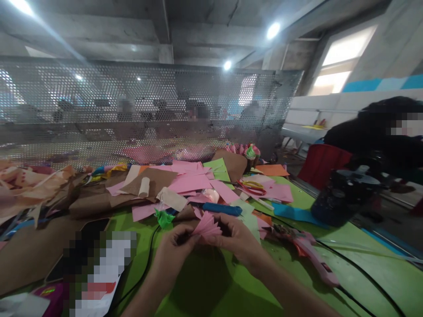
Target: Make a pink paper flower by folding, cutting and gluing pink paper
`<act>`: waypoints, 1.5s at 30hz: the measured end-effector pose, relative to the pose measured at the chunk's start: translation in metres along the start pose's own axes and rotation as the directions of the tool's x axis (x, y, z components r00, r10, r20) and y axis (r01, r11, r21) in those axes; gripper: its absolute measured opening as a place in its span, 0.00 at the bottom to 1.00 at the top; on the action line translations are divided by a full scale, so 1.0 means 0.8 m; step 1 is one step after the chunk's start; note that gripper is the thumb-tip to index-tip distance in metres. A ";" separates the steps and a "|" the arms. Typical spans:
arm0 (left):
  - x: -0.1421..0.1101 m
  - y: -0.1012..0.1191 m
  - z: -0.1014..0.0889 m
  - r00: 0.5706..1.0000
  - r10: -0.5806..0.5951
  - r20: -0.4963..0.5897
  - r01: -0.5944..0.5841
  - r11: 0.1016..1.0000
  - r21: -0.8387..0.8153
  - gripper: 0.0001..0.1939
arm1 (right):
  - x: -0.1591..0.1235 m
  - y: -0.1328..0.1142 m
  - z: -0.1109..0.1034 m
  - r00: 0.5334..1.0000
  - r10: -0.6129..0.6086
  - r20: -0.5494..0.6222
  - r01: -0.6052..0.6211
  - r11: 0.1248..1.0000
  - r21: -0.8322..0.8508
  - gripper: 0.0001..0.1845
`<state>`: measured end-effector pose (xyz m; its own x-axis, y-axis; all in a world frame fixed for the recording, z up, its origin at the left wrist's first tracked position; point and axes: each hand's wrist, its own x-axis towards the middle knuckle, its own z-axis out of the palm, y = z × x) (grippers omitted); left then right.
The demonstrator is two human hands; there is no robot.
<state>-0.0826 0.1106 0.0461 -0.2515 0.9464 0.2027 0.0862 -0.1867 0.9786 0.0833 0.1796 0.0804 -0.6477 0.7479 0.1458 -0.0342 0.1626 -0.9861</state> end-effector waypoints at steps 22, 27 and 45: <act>0.000 0.005 -0.003 0.997 -0.034 0.074 0.047 0.983 -0.180 0.09 | -0.004 -0.009 -0.003 0.966 -0.251 -0.057 0.209 0.893 -0.398 0.06; -0.002 0.006 0.001 0.998 -0.007 0.063 0.020 0.979 -0.203 0.06 | -0.001 -0.003 -0.002 0.977 -0.195 -0.089 0.159 0.937 -0.311 0.09; -0.002 0.012 0.001 1.000 -0.023 -0.008 0.021 0.965 -0.260 0.10 | -0.005 0.004 0.004 0.994 -0.081 -0.069 0.069 0.986 -0.152 0.09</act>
<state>-0.0808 0.1075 0.0553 -0.2612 0.9484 0.1800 -0.1730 -0.2295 0.9578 0.0831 0.1753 0.0762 -0.5888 0.7749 0.2300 0.0372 0.3103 -0.9499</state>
